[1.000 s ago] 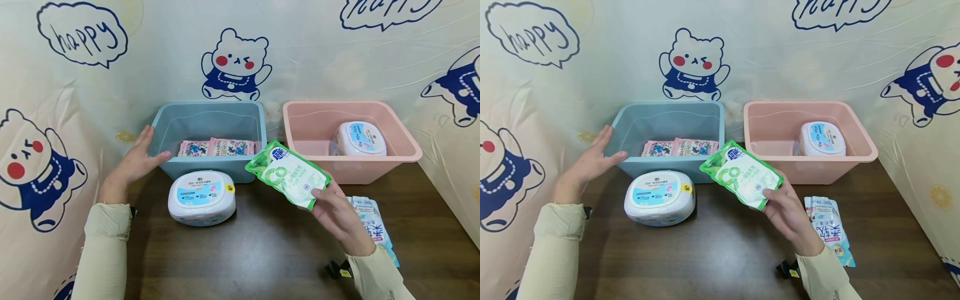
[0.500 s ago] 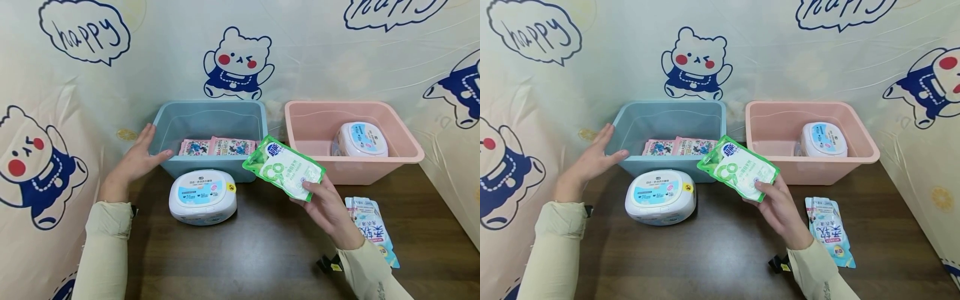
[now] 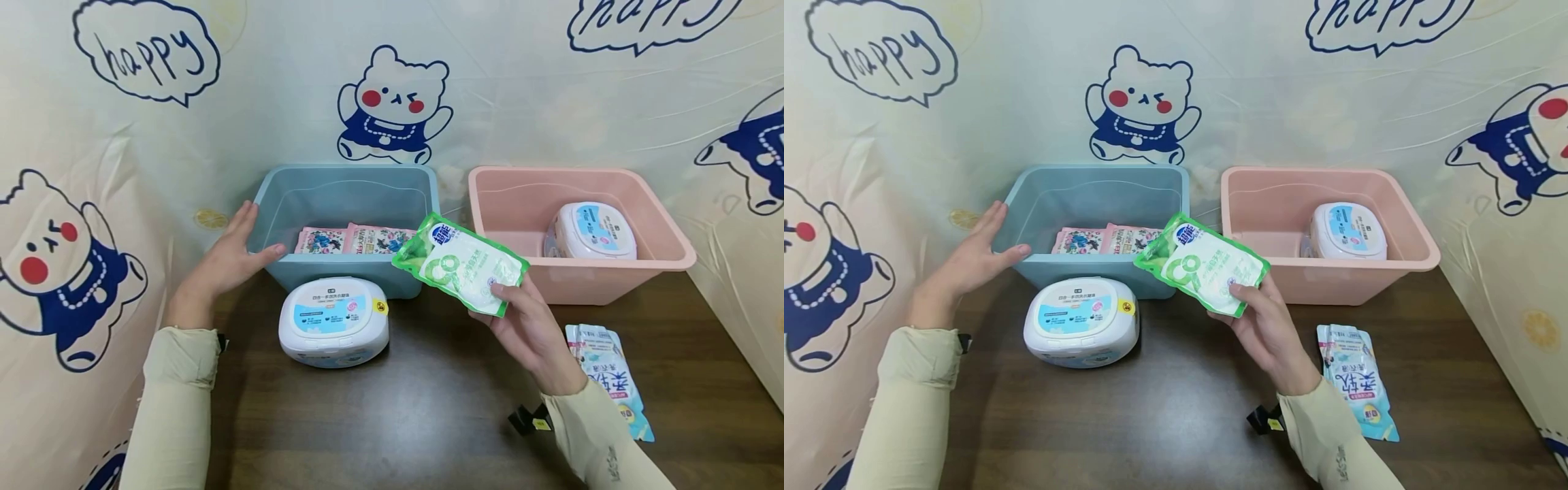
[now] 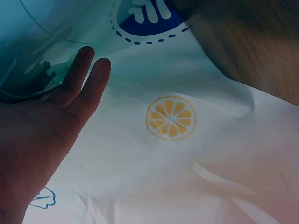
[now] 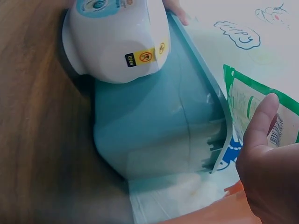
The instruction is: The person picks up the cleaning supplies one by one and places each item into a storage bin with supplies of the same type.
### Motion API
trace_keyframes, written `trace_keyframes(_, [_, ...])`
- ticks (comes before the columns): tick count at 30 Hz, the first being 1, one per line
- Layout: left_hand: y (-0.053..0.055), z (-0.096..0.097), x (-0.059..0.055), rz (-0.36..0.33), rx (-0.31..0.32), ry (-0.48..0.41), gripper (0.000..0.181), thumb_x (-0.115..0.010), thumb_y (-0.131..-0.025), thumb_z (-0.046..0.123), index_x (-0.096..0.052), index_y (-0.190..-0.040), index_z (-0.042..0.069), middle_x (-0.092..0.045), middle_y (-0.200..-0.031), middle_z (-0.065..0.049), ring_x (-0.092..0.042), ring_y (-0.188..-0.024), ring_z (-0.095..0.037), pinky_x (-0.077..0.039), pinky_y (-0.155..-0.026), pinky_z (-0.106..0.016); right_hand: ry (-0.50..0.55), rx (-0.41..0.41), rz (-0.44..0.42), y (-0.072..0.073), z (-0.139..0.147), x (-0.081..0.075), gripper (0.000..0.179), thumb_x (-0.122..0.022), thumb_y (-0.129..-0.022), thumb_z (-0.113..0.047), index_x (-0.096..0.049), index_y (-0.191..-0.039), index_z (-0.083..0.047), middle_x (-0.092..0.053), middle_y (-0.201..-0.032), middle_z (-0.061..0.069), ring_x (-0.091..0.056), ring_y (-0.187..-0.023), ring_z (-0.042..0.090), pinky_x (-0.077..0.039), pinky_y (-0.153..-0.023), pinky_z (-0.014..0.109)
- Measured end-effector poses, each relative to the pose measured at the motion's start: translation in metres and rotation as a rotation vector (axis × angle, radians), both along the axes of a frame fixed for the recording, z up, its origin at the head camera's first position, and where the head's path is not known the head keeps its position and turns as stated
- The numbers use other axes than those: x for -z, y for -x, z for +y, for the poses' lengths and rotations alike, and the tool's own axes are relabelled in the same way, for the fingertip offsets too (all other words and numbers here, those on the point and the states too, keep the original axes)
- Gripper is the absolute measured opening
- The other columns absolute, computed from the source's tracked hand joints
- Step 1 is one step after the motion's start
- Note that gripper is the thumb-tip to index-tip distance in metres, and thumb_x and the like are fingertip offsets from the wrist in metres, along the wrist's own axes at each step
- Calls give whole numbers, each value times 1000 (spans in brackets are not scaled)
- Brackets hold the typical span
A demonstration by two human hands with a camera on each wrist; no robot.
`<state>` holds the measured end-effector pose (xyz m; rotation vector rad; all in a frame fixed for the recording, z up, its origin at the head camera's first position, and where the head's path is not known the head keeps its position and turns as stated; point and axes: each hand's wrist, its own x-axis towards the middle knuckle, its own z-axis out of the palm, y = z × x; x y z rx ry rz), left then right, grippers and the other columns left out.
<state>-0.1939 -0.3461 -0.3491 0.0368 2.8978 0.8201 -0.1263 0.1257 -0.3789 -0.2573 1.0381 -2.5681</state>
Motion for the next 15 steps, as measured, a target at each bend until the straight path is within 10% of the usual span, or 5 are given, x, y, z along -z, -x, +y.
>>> trace_keyframes(15, [-2,-1,0,11,-12,3,110,-57,-89,72,10,-162,24,19,-167,5,5,-151,-43,-12,-106,-79,56,-50,13,29,-33,-20,48,-39,-110,-12,-30,-157,-16,-51,-143,13,-63,-106,24,-56,-84,35])
